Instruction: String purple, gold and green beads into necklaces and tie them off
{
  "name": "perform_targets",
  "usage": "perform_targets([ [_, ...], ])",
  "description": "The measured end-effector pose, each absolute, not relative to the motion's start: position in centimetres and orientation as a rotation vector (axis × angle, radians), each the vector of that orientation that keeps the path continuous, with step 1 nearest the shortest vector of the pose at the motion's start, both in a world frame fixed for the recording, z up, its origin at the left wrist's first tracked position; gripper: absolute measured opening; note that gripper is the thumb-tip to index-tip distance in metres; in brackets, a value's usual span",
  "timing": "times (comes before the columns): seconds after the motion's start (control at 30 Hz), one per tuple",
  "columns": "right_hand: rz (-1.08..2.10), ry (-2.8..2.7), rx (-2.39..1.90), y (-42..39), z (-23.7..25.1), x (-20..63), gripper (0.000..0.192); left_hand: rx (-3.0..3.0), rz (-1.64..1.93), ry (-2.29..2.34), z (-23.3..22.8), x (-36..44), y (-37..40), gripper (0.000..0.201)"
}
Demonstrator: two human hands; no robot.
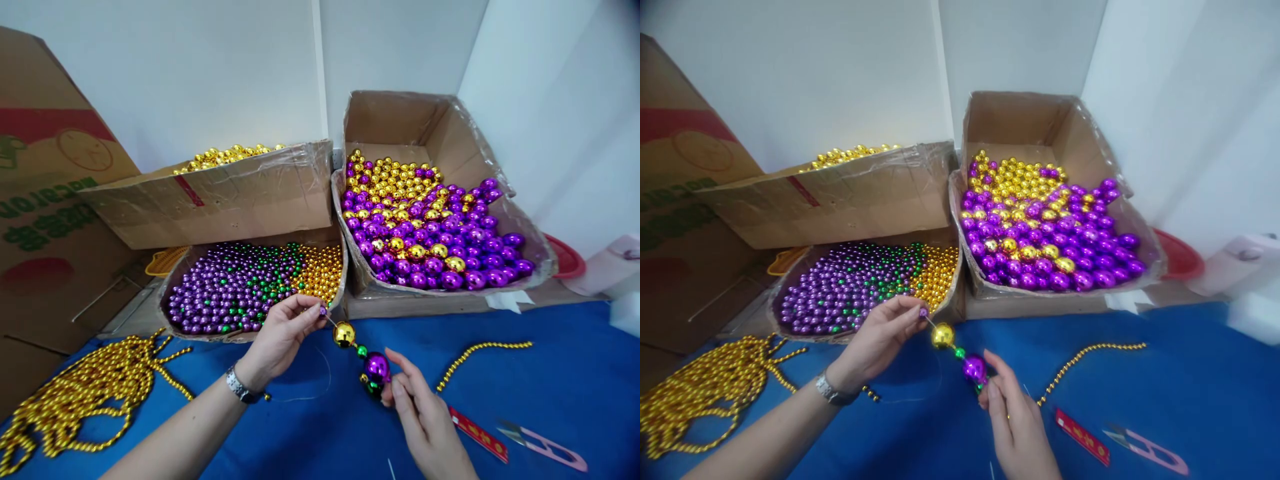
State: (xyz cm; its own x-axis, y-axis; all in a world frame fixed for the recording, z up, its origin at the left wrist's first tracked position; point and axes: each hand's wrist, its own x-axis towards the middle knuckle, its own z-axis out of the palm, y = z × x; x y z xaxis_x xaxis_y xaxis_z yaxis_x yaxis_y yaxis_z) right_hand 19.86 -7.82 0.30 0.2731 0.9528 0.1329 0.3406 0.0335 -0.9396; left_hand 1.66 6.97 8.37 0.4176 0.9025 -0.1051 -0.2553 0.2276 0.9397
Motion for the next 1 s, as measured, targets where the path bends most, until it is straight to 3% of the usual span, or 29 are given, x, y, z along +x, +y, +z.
perform_targets([
  [0.2, 0.553, -1.37, -1.551, -8.1, -0.2, 19.9, 0.041, 1.244, 0.903, 0.892, 8.3, 1.8, 6.4, 0.019],
  [0.4, 0.763, -1.382, -1.544, -7.6, -0.9, 19.5, 0.041, 1.298, 0.832, 0.858, 7.9, 1.9, 6.3, 0.014],
  [0.57, 0.749, -1.527, -1.575, -7.1, -0.9, 20.6, 0.042, 1.668, 0.856, 0.849, 10.4, 2.1, 5.9, 0.012],
  [0.7, 0.57, -1.601, -1.579, -5.9, 1.8, 22.3, 0.038, 1.909, 1.014, 0.834, 13.5, 2.9, 5.4, 0.01],
  [1.0, 0.602, -1.717, -1.234, -1.0, 7.6, 21.3, 0.026, 1.862, 1.2, 0.703, 18.0, 5.7, 5.5, 0.009],
])
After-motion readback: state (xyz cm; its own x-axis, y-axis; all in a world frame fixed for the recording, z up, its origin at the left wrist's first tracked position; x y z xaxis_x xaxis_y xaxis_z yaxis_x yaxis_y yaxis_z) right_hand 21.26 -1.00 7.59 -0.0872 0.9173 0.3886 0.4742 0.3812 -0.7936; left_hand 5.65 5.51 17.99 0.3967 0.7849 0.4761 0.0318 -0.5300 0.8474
